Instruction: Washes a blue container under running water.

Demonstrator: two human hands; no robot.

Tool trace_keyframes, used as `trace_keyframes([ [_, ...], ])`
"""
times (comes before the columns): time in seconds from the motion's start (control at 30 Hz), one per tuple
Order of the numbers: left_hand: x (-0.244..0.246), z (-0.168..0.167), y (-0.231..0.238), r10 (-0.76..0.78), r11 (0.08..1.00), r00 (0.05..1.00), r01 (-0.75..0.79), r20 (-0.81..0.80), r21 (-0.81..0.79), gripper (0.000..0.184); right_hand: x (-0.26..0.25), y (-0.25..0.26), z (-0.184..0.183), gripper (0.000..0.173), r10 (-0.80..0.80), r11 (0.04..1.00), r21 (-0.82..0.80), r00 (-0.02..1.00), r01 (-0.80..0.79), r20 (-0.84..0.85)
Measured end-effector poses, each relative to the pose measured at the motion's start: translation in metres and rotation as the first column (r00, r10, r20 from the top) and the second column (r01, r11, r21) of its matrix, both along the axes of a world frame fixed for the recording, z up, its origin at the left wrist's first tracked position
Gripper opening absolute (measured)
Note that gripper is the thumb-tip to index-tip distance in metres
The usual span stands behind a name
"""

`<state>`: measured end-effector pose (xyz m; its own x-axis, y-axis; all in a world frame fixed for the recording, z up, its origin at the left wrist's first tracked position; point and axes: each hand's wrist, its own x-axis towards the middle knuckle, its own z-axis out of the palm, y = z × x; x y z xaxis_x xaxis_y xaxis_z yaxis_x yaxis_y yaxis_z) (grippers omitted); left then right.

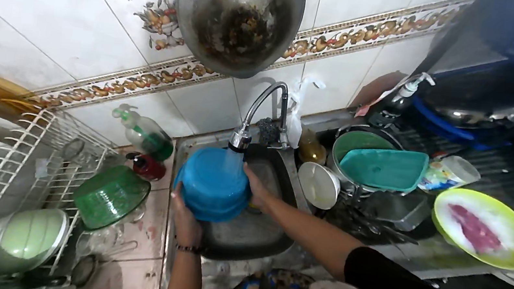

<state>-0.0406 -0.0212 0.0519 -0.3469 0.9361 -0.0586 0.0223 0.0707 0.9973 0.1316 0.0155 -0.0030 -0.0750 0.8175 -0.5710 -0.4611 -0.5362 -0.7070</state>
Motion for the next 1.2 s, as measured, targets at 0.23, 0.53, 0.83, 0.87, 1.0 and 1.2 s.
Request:
trace_keyframes([
  [0.23,-0.007,0.007,-0.025,0.061,0.998,0.996,-0.063,-0.063,-0.031,0.056,-0.002,-0.013,0.014,0.066,0.121,0.983,-0.144,0.992,-0.117,0.020],
  [0.53,0.002,-0.013,-0.063,-0.014,0.995,0.997,0.007,-0.070,-0.102,0.060,0.033,-0.058,0.032,0.062,0.204,0.978,-0.084,0.963,-0.192,0.174],
  [0.83,0.036,-0.045,-0.069,-0.110,0.960,0.992,0.120,0.054,-0.252,0.060,0.076,-0.078,0.030,0.057,0.028,0.988,0.120,0.889,-0.092,0.457],
  [0.87,0.040,-0.046,-0.065,-0.113,0.951,0.990,0.133,0.086,-0.277,0.059,0.081,-0.078,0.030,0.059,0.008,0.985,0.144,0.867,-0.092,0.498],
  [1.0,0.059,-0.047,-0.044,-0.105,0.919,0.964,0.187,0.242,-0.347,0.061,0.093,-0.075,0.037,0.063,-0.050,0.982,0.169,0.742,-0.087,0.669],
  [1.2,0.078,-0.055,-0.007,-0.069,0.948,0.939,0.167,0.337,-0.271,0.068,0.090,-0.059,0.045,0.063,-0.141,0.972,0.228,0.647,-0.054,0.750],
])
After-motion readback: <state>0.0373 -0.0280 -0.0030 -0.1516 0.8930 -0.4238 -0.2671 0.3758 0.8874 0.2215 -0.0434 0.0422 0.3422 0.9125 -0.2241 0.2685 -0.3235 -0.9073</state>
